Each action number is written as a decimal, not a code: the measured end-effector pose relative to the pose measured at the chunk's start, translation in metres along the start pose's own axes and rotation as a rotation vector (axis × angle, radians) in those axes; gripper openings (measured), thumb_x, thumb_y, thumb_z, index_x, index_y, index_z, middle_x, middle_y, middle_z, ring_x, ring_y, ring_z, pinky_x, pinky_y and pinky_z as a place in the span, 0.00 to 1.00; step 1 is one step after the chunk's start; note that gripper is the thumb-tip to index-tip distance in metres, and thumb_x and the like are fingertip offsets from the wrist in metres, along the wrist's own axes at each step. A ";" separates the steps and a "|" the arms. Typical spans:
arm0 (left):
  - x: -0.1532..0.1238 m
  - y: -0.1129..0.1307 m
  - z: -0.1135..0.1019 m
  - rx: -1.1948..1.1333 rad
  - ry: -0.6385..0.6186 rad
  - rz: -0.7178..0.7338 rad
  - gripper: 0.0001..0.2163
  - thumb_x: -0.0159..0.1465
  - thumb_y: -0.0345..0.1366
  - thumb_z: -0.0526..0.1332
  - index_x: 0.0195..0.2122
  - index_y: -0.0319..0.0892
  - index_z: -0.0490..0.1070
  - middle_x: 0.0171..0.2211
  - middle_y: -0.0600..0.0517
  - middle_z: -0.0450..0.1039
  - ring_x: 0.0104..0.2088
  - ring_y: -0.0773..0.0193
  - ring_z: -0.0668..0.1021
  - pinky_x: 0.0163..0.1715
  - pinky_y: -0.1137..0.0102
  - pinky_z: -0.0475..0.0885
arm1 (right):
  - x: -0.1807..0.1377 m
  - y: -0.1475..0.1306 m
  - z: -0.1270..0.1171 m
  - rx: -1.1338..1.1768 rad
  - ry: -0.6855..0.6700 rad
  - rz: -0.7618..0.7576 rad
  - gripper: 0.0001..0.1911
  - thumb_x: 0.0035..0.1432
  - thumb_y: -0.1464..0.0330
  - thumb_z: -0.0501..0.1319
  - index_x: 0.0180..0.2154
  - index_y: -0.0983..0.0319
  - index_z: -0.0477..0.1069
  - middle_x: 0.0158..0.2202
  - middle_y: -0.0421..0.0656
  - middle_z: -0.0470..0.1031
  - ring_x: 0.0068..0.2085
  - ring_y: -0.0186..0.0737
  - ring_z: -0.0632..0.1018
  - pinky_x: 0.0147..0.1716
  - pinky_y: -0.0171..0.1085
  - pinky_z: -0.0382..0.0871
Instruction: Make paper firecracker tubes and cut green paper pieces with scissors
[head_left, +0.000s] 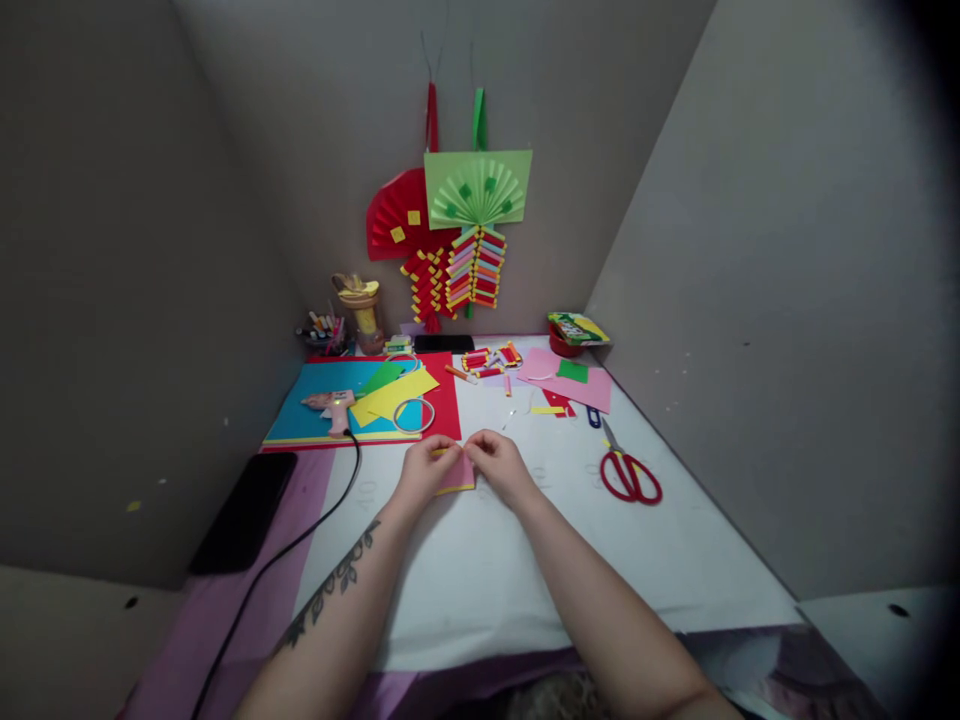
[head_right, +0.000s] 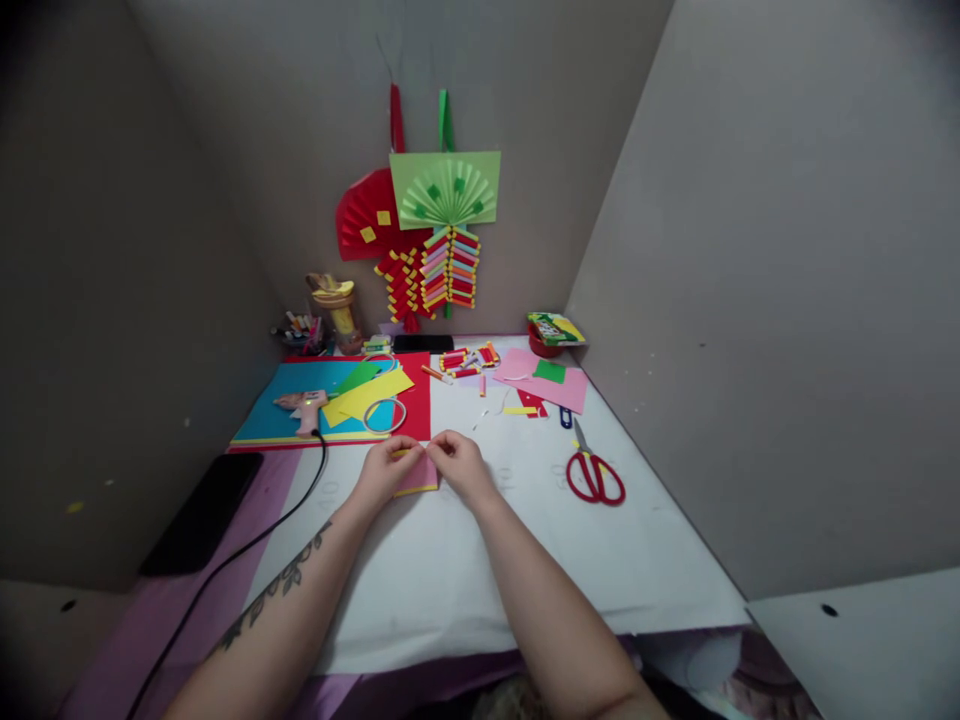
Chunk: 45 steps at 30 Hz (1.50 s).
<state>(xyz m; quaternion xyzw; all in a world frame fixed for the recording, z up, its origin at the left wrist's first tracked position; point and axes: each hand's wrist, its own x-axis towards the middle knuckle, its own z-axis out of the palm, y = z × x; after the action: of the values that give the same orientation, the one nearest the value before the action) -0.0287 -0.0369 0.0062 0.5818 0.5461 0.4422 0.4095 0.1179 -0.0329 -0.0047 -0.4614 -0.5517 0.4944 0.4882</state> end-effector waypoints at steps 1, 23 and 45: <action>0.000 0.000 0.000 0.001 -0.003 -0.003 0.08 0.52 0.38 0.61 0.27 0.38 0.74 0.26 0.51 0.74 0.29 0.63 0.73 0.29 0.73 0.65 | 0.000 0.001 0.000 -0.034 0.015 -0.008 0.08 0.48 0.64 0.59 0.26 0.63 0.68 0.21 0.36 0.65 0.24 0.32 0.66 0.25 0.32 0.59; 0.007 -0.004 -0.010 -0.295 0.216 -0.108 0.11 0.49 0.41 0.64 0.28 0.37 0.72 0.23 0.54 0.71 0.24 0.69 0.70 0.25 0.75 0.63 | 0.008 0.011 -0.007 -0.010 -0.010 0.055 0.10 0.46 0.62 0.61 0.27 0.62 0.67 0.23 0.37 0.68 0.25 0.33 0.67 0.27 0.33 0.60; 0.003 0.009 -0.014 -0.834 -0.098 -0.418 0.21 0.55 0.50 0.61 0.45 0.43 0.66 0.32 0.49 0.74 0.29 0.64 0.78 0.25 0.73 0.72 | -0.006 -0.004 -0.001 -0.531 0.207 -0.642 0.09 0.51 0.78 0.55 0.31 0.61 0.70 0.34 0.44 0.70 0.40 0.41 0.69 0.43 0.41 0.64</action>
<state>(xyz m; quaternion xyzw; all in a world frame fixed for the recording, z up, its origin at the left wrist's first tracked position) -0.0399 -0.0351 0.0189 0.2654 0.4073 0.5040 0.7139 0.1195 -0.0394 -0.0014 -0.4231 -0.7236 0.1090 0.5343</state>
